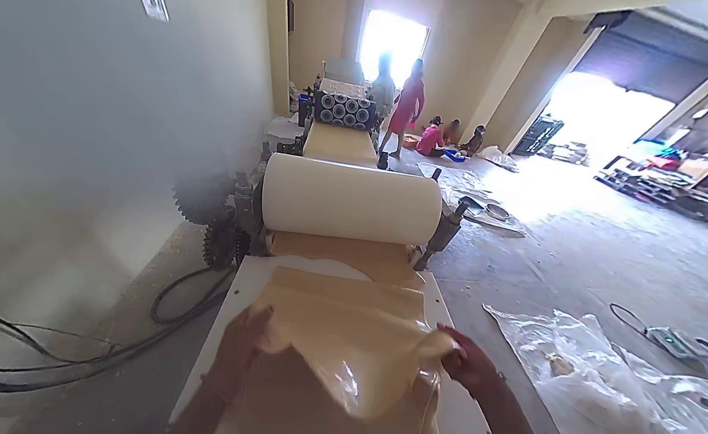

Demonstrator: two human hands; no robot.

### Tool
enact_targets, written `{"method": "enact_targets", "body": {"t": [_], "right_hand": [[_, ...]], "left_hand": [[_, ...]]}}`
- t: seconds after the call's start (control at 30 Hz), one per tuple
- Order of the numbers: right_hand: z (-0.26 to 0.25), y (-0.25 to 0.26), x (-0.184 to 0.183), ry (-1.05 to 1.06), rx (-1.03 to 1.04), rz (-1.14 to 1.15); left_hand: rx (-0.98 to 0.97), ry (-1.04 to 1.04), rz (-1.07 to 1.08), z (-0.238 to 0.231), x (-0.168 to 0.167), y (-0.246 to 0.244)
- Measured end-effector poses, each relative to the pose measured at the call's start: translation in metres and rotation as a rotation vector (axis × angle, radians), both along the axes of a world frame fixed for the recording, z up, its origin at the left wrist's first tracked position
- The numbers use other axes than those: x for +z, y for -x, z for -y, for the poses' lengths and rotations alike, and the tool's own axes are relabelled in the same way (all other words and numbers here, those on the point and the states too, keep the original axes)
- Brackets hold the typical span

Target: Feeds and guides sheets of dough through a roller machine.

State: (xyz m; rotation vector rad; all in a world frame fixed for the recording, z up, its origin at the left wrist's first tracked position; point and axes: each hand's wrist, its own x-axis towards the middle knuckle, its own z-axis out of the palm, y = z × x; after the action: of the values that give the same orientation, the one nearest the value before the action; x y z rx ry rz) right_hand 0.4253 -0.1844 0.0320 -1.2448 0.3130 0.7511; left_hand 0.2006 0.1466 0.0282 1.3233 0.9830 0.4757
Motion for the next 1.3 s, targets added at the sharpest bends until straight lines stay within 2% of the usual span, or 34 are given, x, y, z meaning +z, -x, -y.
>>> {"method": "enact_targets", "body": {"t": [0.07,0.13,0.2,0.23,0.33,0.37,0.43,0.47,0.53,0.67,0.83,1.0,1.07,1.17,1.23,1.3], "right_hand": [[-0.026,-0.051,0.004,-0.278,-0.156,0.017],[-0.059,-0.107,-0.007,-0.341,-0.255,0.043],[-0.092,-0.154,-0.025,-0.156,-0.16,0.043],[-0.105,-0.169,-0.038,-0.063,-0.097,0.022],[-0.136,-0.195,-0.06,0.307,0.042,0.126],[-0.137,-0.199,-0.061,0.501,0.155,0.254],[-0.129,-0.204,-0.066,0.911,0.416,0.571],[-0.124,-0.207,-0.069,1.05,0.498,0.692],[-0.114,-0.205,-0.077,1.173,0.588,0.812],[-0.107,-0.202,-0.094,1.172,0.517,0.947],[-0.117,-0.198,-0.092,1.199,0.53,1.036],[-0.124,-0.203,-0.089,1.075,0.48,1.011],[-0.128,-0.202,-0.083,1.043,0.523,0.992],[-0.136,-0.207,-0.077,1.066,0.546,0.964],[-0.144,-0.208,-0.078,1.124,0.558,0.932],[-0.154,-0.204,-0.074,1.239,0.589,0.898]], "left_hand": [[0.16,0.246,0.182,-0.036,0.012,-0.046],[0.218,0.389,0.274,-0.076,0.007,-0.098],[0.081,0.359,0.193,-0.107,-0.013,-0.143],[-0.01,0.257,0.077,-0.117,-0.028,-0.161],[-0.225,-0.384,-0.532,-0.124,-0.051,-0.196],[-0.235,-0.488,-0.688,-0.117,-0.053,-0.199],[-0.131,-0.503,-0.772,-0.104,-0.062,-0.194],[-0.069,-0.459,-0.756,-0.103,-0.065,-0.19],[0.021,-0.382,-0.696,-0.109,-0.074,-0.184],[-0.001,-0.33,-0.681,-0.127,-0.083,-0.186],[-0.006,-0.37,-0.686,-0.123,-0.075,-0.184],[-0.122,-0.746,-0.476,-0.109,-0.054,-0.19],[-0.069,-0.806,-0.375,-0.113,-0.059,-0.188],[0.116,-0.707,-0.296,-0.13,-0.078,-0.19],[0.139,-0.625,-0.35,-0.139,-0.082,-0.196],[0.1,-0.629,-0.459,-0.141,-0.082,-0.205]]}}
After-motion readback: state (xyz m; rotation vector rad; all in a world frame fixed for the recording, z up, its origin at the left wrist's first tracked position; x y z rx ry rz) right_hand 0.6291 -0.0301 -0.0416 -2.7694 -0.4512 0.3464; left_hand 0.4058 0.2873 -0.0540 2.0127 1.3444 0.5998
